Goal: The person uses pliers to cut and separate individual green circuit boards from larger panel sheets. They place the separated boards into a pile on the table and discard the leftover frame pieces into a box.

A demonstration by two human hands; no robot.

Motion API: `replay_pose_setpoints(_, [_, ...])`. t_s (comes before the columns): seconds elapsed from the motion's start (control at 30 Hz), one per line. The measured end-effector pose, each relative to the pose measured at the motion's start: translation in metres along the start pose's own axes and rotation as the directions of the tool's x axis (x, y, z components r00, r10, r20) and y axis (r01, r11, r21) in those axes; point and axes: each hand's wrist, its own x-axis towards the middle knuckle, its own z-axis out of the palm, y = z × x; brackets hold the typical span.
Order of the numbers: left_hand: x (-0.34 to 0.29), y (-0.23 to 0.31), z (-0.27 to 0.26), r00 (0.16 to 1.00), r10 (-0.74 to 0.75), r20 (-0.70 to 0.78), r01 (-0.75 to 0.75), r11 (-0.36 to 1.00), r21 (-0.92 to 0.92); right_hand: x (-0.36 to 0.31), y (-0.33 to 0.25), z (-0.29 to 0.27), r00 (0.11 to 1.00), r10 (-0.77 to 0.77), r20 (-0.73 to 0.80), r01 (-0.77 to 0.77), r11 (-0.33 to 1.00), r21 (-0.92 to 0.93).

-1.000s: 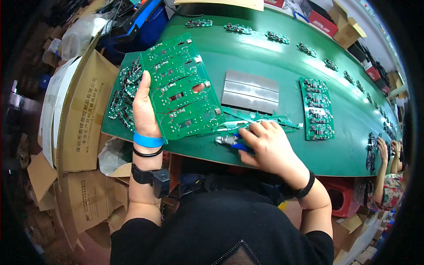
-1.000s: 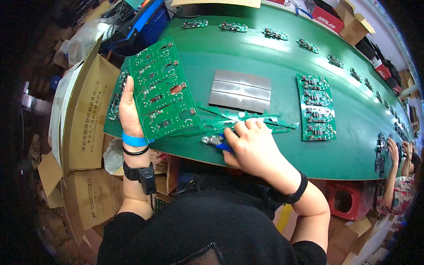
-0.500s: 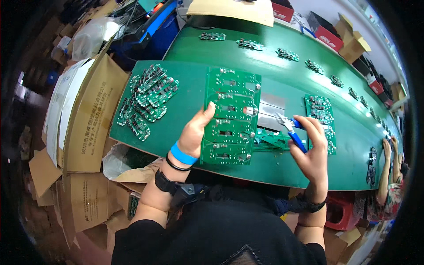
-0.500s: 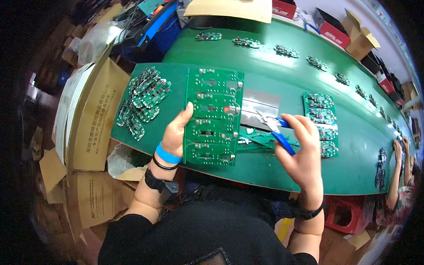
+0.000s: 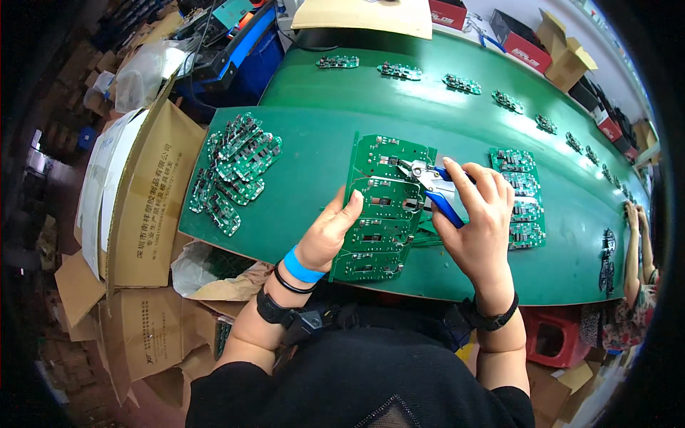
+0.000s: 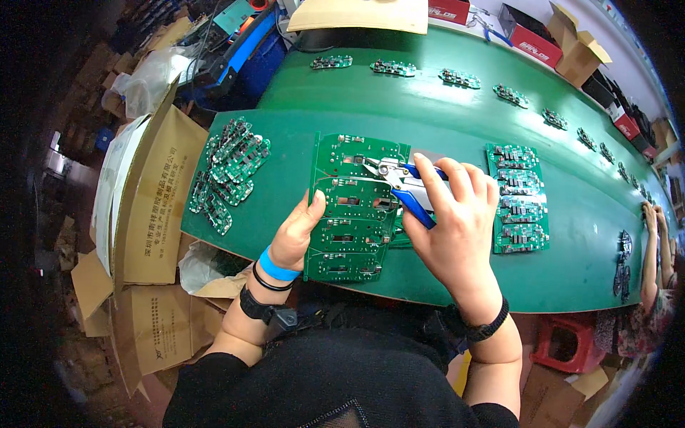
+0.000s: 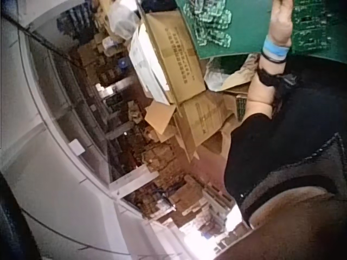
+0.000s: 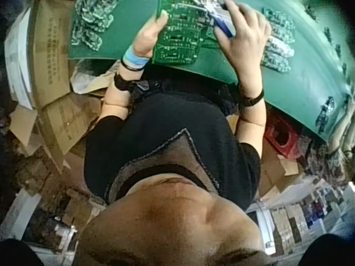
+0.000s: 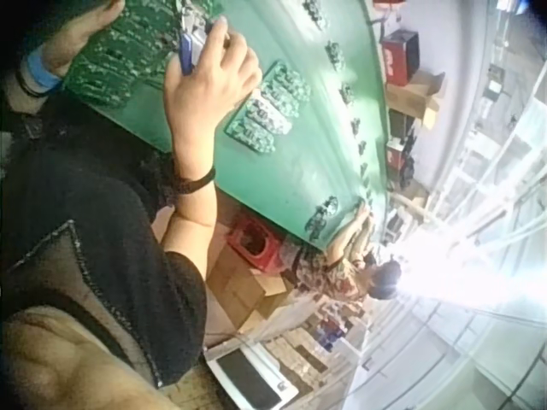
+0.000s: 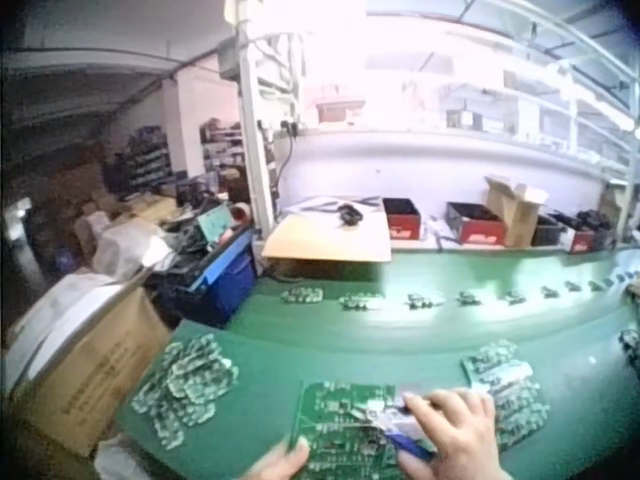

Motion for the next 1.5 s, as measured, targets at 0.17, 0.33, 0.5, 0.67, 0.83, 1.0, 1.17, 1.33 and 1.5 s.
replay_pose_setpoints(0.17, [0.002, -0.003, -0.003, 0.999, 0.042, -0.029, -0.038, 0.992, 0.120, 0.002, 0.000, -0.002, 1.000, -0.012, 0.005, 0.012, 1.000, -0.022])
replay_pose_setpoints(0.33, [0.004, 0.001, 0.000, 0.999, 0.048, -0.003, -0.046, 0.972, 0.229, 0.002, 0.000, -0.006, 0.999, 0.006, 0.041, -0.004, 0.999, -0.046])
replay_pose_setpoints(0.5, [0.005, 0.002, 0.001, 0.998, 0.066, 0.005, -0.064, 0.953, 0.296, 0.001, 0.003, -0.004, 1.000, 0.003, 0.025, -0.002, 1.000, -0.022])
replay_pose_setpoints(0.67, [0.006, 0.003, 0.002, 0.998, 0.061, 0.035, -0.068, 0.969, 0.237, 0.000, 0.004, -0.001, 1.000, 0.014, 0.024, -0.014, 1.000, -0.003])
replay_pose_setpoints(0.83, [0.006, 0.002, -0.001, 0.997, 0.070, 0.026, -0.074, 0.963, 0.258, -0.001, 0.003, 0.003, 1.000, 0.013, 0.016, -0.013, 1.000, -0.013])
replay_pose_setpoints(1.0, [0.004, 0.004, 0.001, 0.996, 0.086, 0.036, -0.092, 0.956, 0.278, -0.001, 0.000, 0.003, 0.999, 0.011, 0.041, -0.009, 0.999, -0.051])
replay_pose_setpoints(1.17, [0.003, 0.004, 0.002, 0.998, 0.060, 0.002, -0.059, 0.975, 0.214, 0.002, -0.001, 0.000, 1.000, -0.010, 0.012, 0.010, 0.998, -0.060])
replay_pose_setpoints(1.33, [0.002, 0.007, 0.008, 0.999, 0.038, 0.003, -0.038, 0.985, 0.166, 0.003, -0.001, 0.000, 0.999, -0.034, 0.010, 0.034, 0.994, -0.103])
replay_pose_setpoints(1.5, [-0.001, 0.011, 0.009, 1.000, 0.015, -0.016, -0.013, 0.989, 0.146, 0.003, -0.002, 0.003, 0.999, -0.046, 0.021, 0.047, 0.995, -0.086])
